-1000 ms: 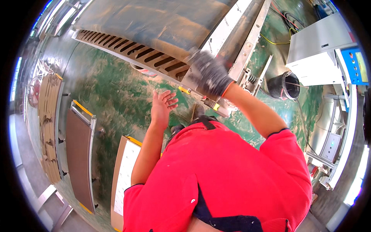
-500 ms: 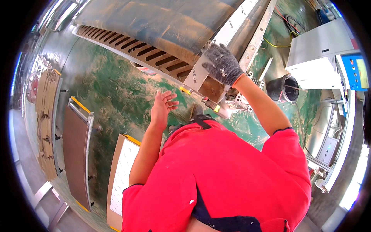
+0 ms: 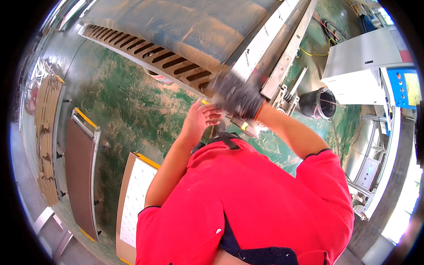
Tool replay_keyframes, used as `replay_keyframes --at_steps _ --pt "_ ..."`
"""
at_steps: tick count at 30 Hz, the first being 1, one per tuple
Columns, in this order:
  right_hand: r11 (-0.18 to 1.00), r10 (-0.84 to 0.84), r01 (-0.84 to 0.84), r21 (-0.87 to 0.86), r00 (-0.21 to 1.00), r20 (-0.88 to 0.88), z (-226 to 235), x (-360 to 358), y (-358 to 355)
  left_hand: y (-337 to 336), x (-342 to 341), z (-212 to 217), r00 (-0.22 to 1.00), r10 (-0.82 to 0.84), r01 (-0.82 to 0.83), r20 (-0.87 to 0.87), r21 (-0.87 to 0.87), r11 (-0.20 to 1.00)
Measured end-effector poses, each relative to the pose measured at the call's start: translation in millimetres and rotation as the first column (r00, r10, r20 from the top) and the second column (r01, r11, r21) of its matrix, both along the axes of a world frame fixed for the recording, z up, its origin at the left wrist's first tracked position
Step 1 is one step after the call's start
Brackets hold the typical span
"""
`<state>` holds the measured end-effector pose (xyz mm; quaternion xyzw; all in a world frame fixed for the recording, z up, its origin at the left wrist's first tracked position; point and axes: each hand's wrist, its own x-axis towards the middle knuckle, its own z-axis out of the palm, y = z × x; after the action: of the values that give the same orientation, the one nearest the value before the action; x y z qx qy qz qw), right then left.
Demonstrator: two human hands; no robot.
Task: The person handles large white panels in a workshop, wiping surfaces with gloved hands, moving panels between tables, and stacking them. The person also discards a thin strip into a bin and continues to wipe and reposition panels throughout the clip.
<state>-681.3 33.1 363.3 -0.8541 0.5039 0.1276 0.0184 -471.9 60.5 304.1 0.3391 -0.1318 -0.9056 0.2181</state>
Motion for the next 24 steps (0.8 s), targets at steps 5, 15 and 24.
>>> replay_keyframes --at_steps 5,15,24 --pt "0.967 -0.103 0.135 -0.216 0.983 0.15 1.3 -52.8 -25.8 5.9 4.0 -5.5 1.0 -0.005 0.005 -0.001 -0.038 0.999" --pt "0.963 -0.132 0.173 -0.206 0.971 0.201 2.1 -47.9 -21.1 10.5 -12.0 2.8 0.993 -0.021 0.011 -0.116 -0.093 0.996" --pt "0.979 0.116 -0.105 -0.176 0.992 0.054 -0.1 -38.5 -6.1 21.4 -44.8 -3.0 0.979 0.158 -0.121 0.13 -0.253 0.96"
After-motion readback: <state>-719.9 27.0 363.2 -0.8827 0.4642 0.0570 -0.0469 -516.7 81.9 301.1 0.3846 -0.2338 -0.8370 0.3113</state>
